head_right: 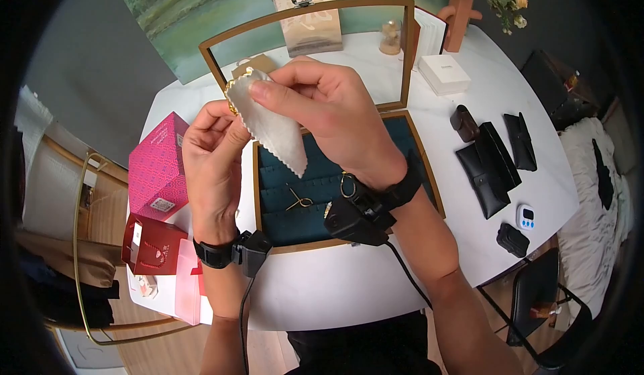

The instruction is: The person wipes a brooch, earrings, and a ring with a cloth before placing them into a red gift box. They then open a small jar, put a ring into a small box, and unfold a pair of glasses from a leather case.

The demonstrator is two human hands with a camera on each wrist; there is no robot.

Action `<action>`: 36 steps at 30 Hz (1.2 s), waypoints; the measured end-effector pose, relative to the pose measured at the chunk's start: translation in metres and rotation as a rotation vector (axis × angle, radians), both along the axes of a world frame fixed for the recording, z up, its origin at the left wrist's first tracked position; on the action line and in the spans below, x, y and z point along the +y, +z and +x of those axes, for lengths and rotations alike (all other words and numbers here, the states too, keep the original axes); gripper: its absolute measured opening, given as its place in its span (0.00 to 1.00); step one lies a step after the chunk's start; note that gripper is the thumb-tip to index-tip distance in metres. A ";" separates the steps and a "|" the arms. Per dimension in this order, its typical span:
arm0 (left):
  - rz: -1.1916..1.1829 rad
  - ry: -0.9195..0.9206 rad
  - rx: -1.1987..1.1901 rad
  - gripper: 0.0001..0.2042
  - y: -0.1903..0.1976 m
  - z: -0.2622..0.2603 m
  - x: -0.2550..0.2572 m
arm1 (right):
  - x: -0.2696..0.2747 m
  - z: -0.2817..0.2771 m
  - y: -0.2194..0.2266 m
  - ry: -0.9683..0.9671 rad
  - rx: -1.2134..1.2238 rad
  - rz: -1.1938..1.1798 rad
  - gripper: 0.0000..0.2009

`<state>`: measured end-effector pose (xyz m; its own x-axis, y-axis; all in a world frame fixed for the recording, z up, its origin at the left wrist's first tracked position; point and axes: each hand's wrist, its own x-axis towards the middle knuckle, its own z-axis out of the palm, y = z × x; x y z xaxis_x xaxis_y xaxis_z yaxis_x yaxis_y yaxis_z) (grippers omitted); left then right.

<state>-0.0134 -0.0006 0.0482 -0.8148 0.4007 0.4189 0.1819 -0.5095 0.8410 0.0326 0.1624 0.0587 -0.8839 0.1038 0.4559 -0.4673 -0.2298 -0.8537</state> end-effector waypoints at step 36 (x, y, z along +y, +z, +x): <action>-0.025 0.105 0.030 0.12 0.000 -0.003 0.005 | -0.006 -0.013 -0.009 -0.389 0.071 0.111 0.20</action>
<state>-0.0164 0.0040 0.0484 -0.8401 0.3243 0.4348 0.2584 -0.4655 0.8465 0.0194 0.1566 0.0495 -0.7546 0.3709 0.5413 -0.5596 0.0671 -0.8261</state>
